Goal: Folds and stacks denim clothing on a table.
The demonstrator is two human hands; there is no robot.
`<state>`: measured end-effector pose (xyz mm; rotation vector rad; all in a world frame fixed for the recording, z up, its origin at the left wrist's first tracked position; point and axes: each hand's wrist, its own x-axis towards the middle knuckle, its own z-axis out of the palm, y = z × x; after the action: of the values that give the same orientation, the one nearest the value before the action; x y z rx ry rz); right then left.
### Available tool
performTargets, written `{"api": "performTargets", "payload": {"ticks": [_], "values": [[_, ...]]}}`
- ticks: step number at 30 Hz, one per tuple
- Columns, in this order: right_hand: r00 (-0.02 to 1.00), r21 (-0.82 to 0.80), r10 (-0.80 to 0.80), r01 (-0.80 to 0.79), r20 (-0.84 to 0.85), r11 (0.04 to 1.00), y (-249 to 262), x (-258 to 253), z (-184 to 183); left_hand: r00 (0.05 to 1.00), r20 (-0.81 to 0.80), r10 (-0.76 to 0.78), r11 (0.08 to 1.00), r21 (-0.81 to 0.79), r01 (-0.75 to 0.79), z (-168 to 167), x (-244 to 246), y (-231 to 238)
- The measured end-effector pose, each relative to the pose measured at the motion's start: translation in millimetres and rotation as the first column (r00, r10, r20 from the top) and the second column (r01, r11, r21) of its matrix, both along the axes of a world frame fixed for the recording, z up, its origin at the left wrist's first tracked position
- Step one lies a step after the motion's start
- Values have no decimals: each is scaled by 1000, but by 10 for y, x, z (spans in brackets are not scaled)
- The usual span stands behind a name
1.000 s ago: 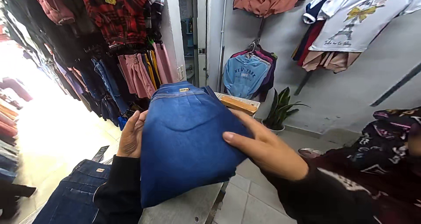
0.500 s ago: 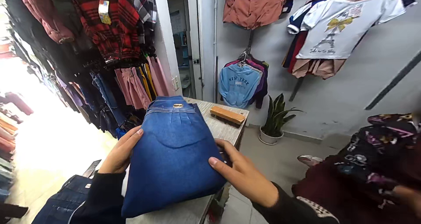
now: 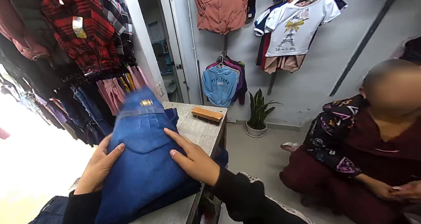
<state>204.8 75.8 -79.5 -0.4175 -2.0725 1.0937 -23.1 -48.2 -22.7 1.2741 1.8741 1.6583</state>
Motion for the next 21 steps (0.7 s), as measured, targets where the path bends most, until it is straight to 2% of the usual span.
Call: {"api": "performTargets", "payload": {"ticks": [3,4,5,6,7,8,9,10,11,13,15,17,19,21], "values": [[993,69,-120,120,6,990,-57,87,-201,1000,-5,-8,997,-79,7,38,-6,35],[991,77,-133,134,-20,988,-94,81,-297,998,-60,-7,995,-96,1,52,-48,-1],[993,62,-113,115,-43,991,-171,81,-370,983,-185,-6,991,-130,-18,73,-104,-76],[994,54,-84,88,-70,995,-287,89,-421,928,-371,7,984,-160,-72,108,-152,-193],[992,62,-67,74,-106,995,-421,102,-459,822,-568,35,978,-152,-146,172,-142,-345],[991,70,-64,73,-121,995,-583,123,-475,677,-732,77,973,-92,-211,249,-61,-513],[989,87,-64,76,-131,993,-762,134,-482,549,-826,130,970,-9,-243,334,90,-675],[988,106,-51,68,-147,992,-940,125,-485,481,-860,170,968,53,-246,413,286,-803],[990,128,-10,28,-142,991,-1088,102,-483,463,-865,193,968,91,-234,464,482,-875],[981,176,164,-144,-104,974,-1254,53,-463,487,-853,188,978,116,-175,449,761,-829],[940,228,338,-321,-38,919,-1274,23,-460,516,-850,106,991,47,-127,288,842,-622],[900,244,436,-428,22,870,-1200,35,-430,489,-871,47,993,-13,-118,57,822,-348],[905,211,426,-416,-4,885,-1082,105,-371,426,-902,66,990,7,-139,-85,788,-168],[946,168,312,-294,-90,941,-905,188,-334,440,-895,69,995,27,-100,-75,728,-142]]}}
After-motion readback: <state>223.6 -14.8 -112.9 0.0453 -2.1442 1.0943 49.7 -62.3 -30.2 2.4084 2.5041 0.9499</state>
